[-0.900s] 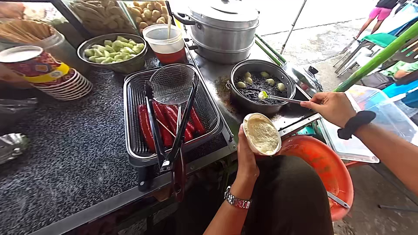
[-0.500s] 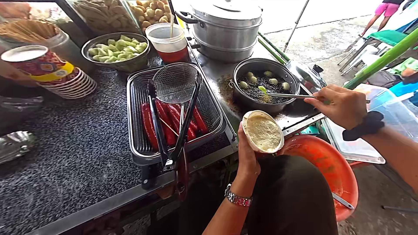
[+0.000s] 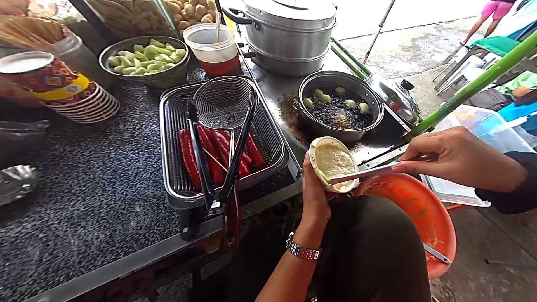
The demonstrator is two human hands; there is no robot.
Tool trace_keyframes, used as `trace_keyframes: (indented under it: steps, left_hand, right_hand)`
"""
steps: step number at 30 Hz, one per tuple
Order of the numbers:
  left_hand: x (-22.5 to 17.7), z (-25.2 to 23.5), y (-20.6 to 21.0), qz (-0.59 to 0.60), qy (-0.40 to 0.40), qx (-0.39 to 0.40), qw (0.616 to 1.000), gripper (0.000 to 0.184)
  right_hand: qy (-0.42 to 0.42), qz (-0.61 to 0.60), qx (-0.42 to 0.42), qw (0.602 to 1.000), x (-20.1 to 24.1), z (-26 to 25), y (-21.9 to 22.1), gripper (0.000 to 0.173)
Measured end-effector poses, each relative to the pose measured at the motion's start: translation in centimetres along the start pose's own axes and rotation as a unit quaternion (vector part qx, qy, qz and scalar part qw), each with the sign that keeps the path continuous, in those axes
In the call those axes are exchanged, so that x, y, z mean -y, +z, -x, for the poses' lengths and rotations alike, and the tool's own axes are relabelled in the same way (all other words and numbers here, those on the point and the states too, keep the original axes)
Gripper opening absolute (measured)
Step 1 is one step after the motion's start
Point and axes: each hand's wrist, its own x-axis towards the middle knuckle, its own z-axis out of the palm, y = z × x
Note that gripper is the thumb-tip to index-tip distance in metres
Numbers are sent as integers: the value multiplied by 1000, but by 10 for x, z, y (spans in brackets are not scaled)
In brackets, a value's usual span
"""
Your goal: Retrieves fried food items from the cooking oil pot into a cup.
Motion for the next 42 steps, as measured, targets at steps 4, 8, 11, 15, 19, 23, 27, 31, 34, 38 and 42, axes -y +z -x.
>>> trace_keyframes:
  steps: [4,8,11,15,19,23,27,31,34,38,42]
  left_hand:
    - [8,-5,-4,-28,44,4,999,58]
    - [10,-4,0,-13,8,-11,1000,59]
    - [11,-1,3,0,-17,-11,1000,62]
    - [11,-1,3,12,-21,-7,1000,61]
    - [9,-1,4,15,-35,-18,999,62]
    - [7,-1,4,17,-41,-19,999,63]
    - [4,-1,0,15,-34,5,999,65]
    - [-1,-1,-1,6,-33,19,999,61]
    - [-1,-1,0,-3,-32,33,999,62]
    - [1,1,4,-17,-15,36,999,58]
    - [8,-2,1,-48,32,32,998,55]
  right_hand:
    - [289,-316,62,901,-4,0,-2,26]
    - [426,-383,15,819,-39,-9,4,32]
    - [365,-121,-60,921,-72,-14,25,33]
    - [128,213,-122,961,-79,-20,39,36]
    - [-14,338,-146,930,-82,-24,45,37]
    - [-24,344,-156,926,-81,-23,45,36]
    - [25,149,-175,973,-57,-17,10,34]
    - [-114,91,-73,987,-27,-10,-34,31]
    - [-176,176,-20,968,-19,-10,-40,38]
    - [-178,211,30,961,-5,-14,-35,42]
    - [-11,55,41,998,3,-8,-20,31]
